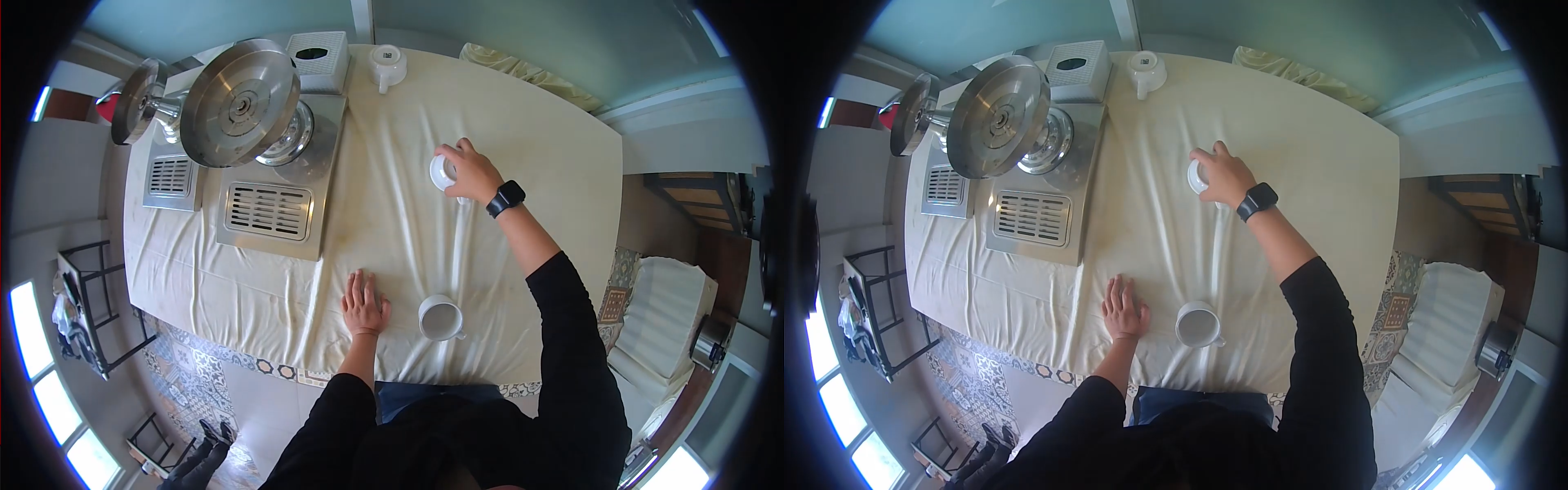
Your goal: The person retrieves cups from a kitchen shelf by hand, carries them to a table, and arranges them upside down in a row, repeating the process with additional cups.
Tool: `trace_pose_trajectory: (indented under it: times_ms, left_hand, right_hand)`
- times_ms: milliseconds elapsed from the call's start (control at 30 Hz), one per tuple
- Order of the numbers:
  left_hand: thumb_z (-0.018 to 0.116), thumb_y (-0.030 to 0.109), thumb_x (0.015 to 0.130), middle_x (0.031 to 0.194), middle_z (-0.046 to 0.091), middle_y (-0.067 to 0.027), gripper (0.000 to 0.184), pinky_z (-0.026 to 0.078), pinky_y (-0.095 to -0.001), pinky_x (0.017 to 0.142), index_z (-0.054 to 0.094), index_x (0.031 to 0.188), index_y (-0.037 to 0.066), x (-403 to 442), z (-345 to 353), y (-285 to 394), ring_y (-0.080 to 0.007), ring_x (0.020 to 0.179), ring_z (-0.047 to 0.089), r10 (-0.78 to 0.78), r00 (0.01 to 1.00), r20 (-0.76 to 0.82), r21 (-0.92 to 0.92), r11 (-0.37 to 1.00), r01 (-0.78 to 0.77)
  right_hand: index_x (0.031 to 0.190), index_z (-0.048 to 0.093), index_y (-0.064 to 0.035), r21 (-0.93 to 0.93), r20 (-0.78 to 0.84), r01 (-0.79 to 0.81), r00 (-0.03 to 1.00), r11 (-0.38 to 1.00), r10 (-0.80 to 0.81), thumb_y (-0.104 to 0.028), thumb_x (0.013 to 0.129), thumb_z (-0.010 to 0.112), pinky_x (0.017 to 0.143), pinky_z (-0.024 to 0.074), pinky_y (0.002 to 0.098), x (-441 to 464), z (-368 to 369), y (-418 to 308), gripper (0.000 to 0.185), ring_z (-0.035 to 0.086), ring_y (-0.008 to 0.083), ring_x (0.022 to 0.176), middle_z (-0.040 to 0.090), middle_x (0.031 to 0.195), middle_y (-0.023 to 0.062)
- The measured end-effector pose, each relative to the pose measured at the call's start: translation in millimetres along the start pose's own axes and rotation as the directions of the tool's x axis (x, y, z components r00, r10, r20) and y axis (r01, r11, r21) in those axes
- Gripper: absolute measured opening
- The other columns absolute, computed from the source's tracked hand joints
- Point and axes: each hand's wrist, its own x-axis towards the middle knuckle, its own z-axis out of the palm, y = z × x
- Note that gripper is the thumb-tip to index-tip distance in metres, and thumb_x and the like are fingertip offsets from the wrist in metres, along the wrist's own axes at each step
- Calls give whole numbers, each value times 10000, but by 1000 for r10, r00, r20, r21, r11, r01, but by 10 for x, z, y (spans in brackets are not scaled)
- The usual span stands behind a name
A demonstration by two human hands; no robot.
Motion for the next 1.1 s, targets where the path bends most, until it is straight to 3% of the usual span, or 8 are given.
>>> trace_pose_trajectory:
  times_ms: [167,300,400,500,700,900,1100]
  left_hand:
    - [556,324,781,1459,390,-73,554,314,-450,1022,502,1313,178,-8,6,-3,-253,1364,337,3,1000,-17,-16,1000,-3]
    - [556,324,784,1457,393,-77,552,317,-450,1017,505,1313,178,-1,-16,-3,-253,1361,341,1,1000,1,-13,1000,-1]
    - [557,326,784,1456,393,-79,549,314,-450,1015,511,1310,175,1,-5,-10,-254,1360,342,8,1000,-9,-14,1000,-8]
    - [557,329,783,1455,394,-78,547,314,-449,1013,517,1306,171,-1,-10,-7,-255,1360,343,14,1000,-11,-6,1000,-14]
    - [566,296,739,1454,383,-99,584,286,-464,1044,499,1304,163,-9,36,-25,-285,1365,328,11,1000,-9,-41,999,-11]
    - [555,340,776,1460,387,-77,569,317,-449,1012,508,1317,171,-13,24,-19,-260,1365,333,23,1000,-19,7,1000,-23]
    - [555,337,773,1464,382,-78,566,316,-447,1014,509,1314,174,-13,15,-24,-260,1367,330,15,1000,7,6,1000,-15]
  right_hand:
    - [1250,465,-199,30,-98,-133,986,991,135,-223,601,825,764,538,457,137,-15,-8,743,620,397,878,497,1102,183]
    - [1284,458,-180,92,45,16,999,996,-20,-222,581,851,897,488,424,165,-131,105,808,558,362,1043,528,1113,171]
    - [1258,492,-165,81,90,97,991,992,-104,-221,563,859,910,480,414,311,-196,129,787,560,348,1040,539,1117,166]
    - [1253,515,-197,82,9,182,983,980,-184,-231,560,855,879,493,427,628,-170,259,773,567,360,1042,536,1102,158]
    - [1302,512,-197,5,-19,88,996,996,-88,-247,547,839,938,462,403,1506,-373,380,824,555,338,1054,552,1122,170]
    - [1358,478,-230,-27,-207,-29,978,999,23,-260,564,825,968,449,384,2072,-498,465,867,541,343,1114,542,1172,188]
    - [1371,471,-256,-52,-168,-45,985,998,36,-310,571,843,990,446,403,2112,-570,405,884,512,326,1177,534,1240,169]
